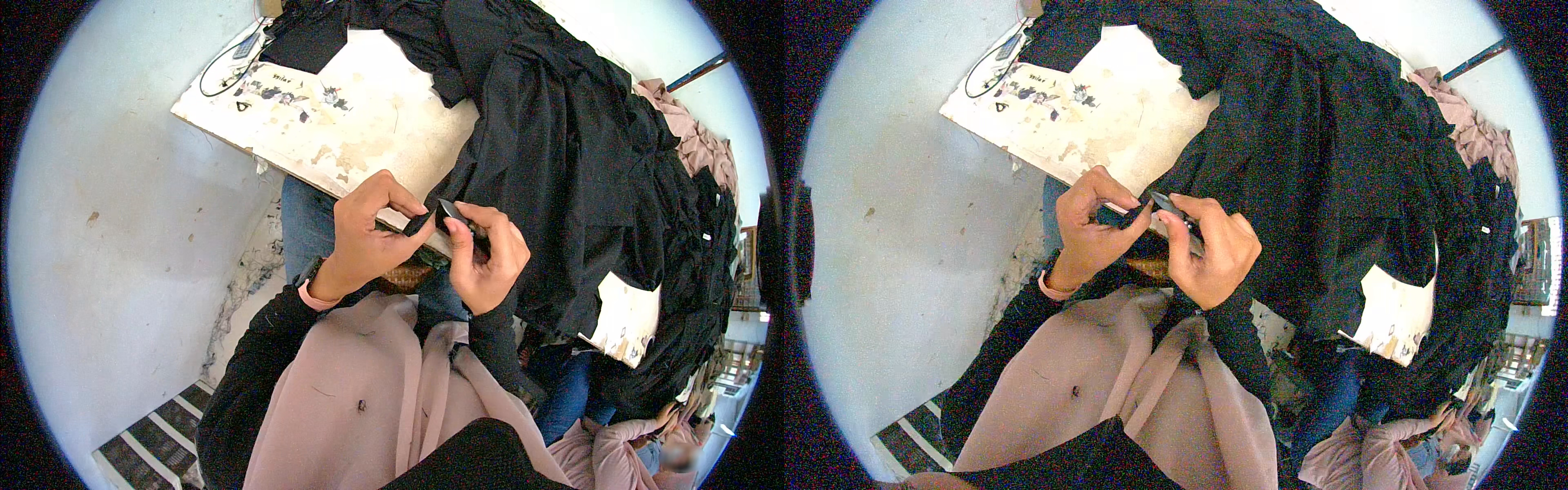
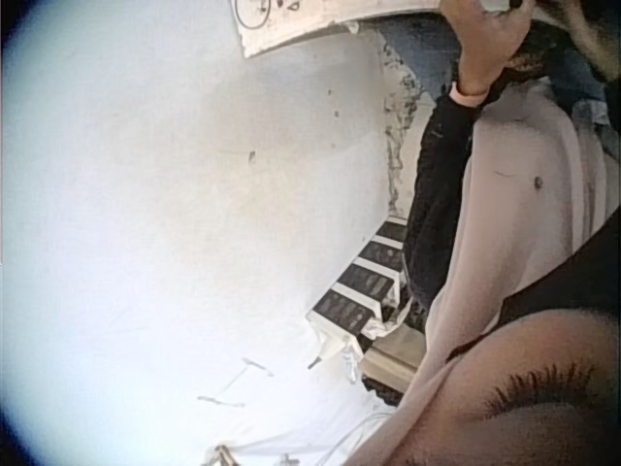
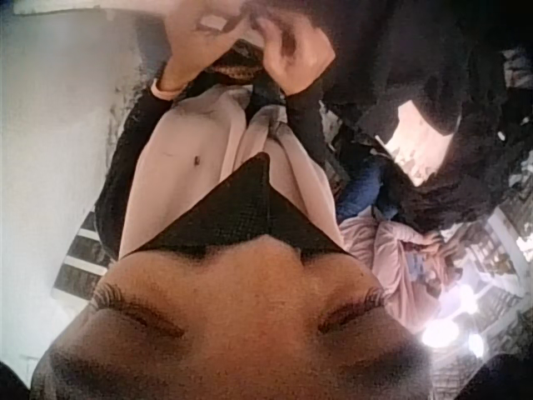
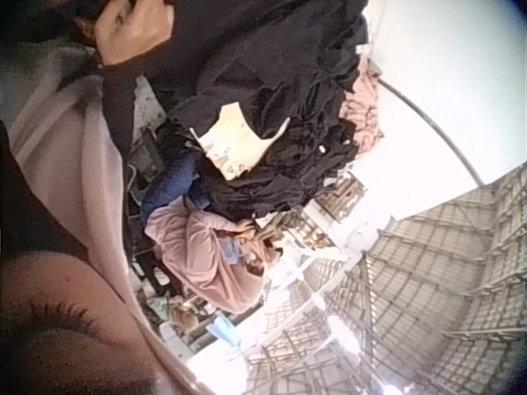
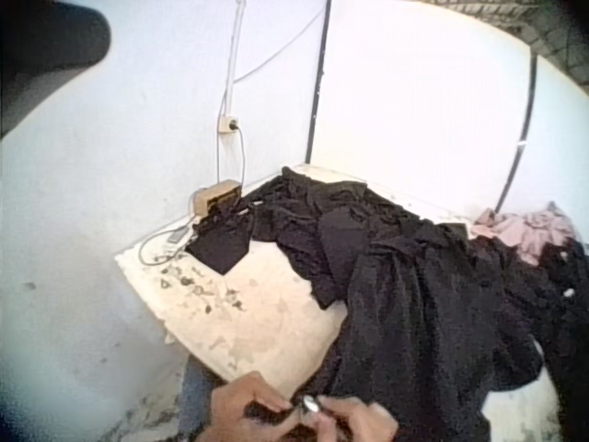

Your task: The person uses small scissors to trim loose threads and fabric edges on a black shirt laid on a table. They repeatedly reposition the shirt, cut small sections, and remove cut pieces by hand.

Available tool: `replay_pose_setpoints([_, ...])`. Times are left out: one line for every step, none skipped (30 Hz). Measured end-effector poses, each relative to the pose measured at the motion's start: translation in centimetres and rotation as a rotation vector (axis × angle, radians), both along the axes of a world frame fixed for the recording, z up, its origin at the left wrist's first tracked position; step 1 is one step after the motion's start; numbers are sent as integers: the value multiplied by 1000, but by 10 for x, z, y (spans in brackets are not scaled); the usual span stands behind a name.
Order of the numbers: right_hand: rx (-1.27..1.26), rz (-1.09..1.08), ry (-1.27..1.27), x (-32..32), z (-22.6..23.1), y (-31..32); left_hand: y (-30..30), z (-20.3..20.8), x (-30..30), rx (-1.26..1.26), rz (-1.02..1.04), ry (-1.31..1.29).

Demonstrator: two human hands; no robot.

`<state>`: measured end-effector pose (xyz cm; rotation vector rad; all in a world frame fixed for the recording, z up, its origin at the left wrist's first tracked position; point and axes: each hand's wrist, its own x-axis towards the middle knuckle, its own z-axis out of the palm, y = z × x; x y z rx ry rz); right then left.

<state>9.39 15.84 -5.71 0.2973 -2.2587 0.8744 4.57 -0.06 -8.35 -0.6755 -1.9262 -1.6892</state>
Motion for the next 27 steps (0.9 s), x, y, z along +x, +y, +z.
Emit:
replay_pose_setpoints([-34,0,-1,0,0,-1,0,0,1,4,0,0])
replay_pose_setpoints([-67,0,-3,0,0,-2,1,0,0,9,2,0])
replay_pose_setpoints([-96,4,-1,0,-1,-3,1,0,0,7,-7,-7])
replay_pose_setpoints([-72,5,-8,-2,-2,-3,2,0,0,6,-16,-15])
replay_pose_setpoints([-44,8,-9,-2,-3,-3,3,0,0,33,-18,-12])
replay_pose_setpoints([-15,-4,-35,-6,-6,-2,4,0,-2,93,-68,-131])
replay_pose_setpoints([-44,-1,-1,-7,-7,-1,5,1,-1,180,-112,-252])
replay_pose_setpoints([-74,-14,0,-9,-8,-1,5,1,-3,266,-156,-369])
replay_pose_setpoints([-109,-19,17,-9,-9,0,5,2,-2,297,-189,-429])
replay_pose_setpoints([-141,4,31,-10,-9,0,4,2,-4,329,-219,-488])
replay_pose_setpoints([-120,6,10,-11,-9,1,2,3,-5,388,-250,-547])
replay_pose_setpoints([-92,11,-12,-11,-8,1,2,3,-5,388,-270,-565])
replay_pose_setpoints([-74,21,-9,-11,-7,2,0,3,-7,413,-294,-581])
replay_pose_setpoints([-38,24,-28,-12,-5,2,-1,4,-8,437,-320,-596])
replay_pose_setpoints([-13,33,-22,-13,-3,2,-1,4,-8,435,-329,-600])
replay_pose_setpoints([15,38,-22,-14,-1,1,-1,3,-8,431,-338,-605])
replay_pose_setpoints([39,44,-4,-15,0,1,-1,3,-8,428,-347,-609])
replay_pose_setpoints([65,47,8,-16,2,0,0,3,-7,415,-334,-583])
replay_pose_setpoints([98,45,-5,-18,3,-1,2,2,-5,402,-321,-556])
replay_pose_setpoints([107,38,13,-19,3,-1,3,1,-4,388,-304,-534])
replay_pose_setpoints([122,26,5,-19,3,-2,3,0,-4,393,-309,-535])
replay_pose_setpoints([126,21,8,-19,2,-2,4,-2,-3,397,-309,-541])
replay_pose_setpoints([96,-14,13,-18,1,-2,3,-3,-5,399,-309,-539])
replay_pose_setpoints([54,-41,29,-17,-2,-1,0,-5,-7,355,-249,-507])
replay_pose_setpoints([12,-68,45,-15,-6,0,-4,-8,-11,311,-188,-468])
replay_pose_setpoints([-1,-104,2,-11,-9,3,-9,-10,-17,268,-129,-429])
replay_pose_setpoints([18,-189,-15,-7,-14,7,-15,-13,-24,139,-25,-389])
